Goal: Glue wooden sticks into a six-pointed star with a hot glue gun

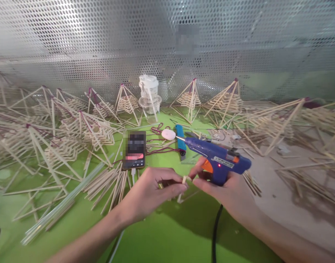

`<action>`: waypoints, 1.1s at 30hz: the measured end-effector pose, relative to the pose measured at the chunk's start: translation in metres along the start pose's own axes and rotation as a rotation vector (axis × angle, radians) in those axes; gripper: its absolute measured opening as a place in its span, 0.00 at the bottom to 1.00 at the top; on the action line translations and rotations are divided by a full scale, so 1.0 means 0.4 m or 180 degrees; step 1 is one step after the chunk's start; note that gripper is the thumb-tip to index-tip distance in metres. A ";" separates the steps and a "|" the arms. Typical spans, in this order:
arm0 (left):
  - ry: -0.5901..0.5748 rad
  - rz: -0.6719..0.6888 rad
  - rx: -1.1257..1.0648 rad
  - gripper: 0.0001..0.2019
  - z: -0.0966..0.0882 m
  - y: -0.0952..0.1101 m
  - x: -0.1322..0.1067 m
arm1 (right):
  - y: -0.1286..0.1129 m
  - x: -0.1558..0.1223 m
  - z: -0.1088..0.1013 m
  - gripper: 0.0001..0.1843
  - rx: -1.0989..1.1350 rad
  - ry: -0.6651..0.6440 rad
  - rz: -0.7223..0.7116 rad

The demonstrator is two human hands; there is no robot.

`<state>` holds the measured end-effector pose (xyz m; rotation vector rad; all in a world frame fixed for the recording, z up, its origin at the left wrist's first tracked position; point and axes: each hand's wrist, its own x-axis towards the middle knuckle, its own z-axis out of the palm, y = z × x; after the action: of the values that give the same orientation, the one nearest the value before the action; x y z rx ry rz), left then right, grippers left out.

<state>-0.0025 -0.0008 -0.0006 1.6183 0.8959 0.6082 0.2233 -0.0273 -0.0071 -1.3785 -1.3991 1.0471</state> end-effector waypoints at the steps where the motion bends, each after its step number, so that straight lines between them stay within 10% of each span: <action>1: -0.0008 -0.0012 -0.0012 0.09 0.000 -0.001 -0.001 | -0.004 -0.002 0.002 0.06 0.0031 0.0039 0.0048; 33: -0.0031 -0.0079 -0.0068 0.16 0.005 -0.013 0.003 | 0.007 0.006 0.014 0.07 0.0123 -0.0008 0.0087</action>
<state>-0.0015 -0.0004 -0.0061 1.5877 0.8983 0.5902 0.2186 -0.0247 -0.0111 -1.3723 -1.3585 1.0887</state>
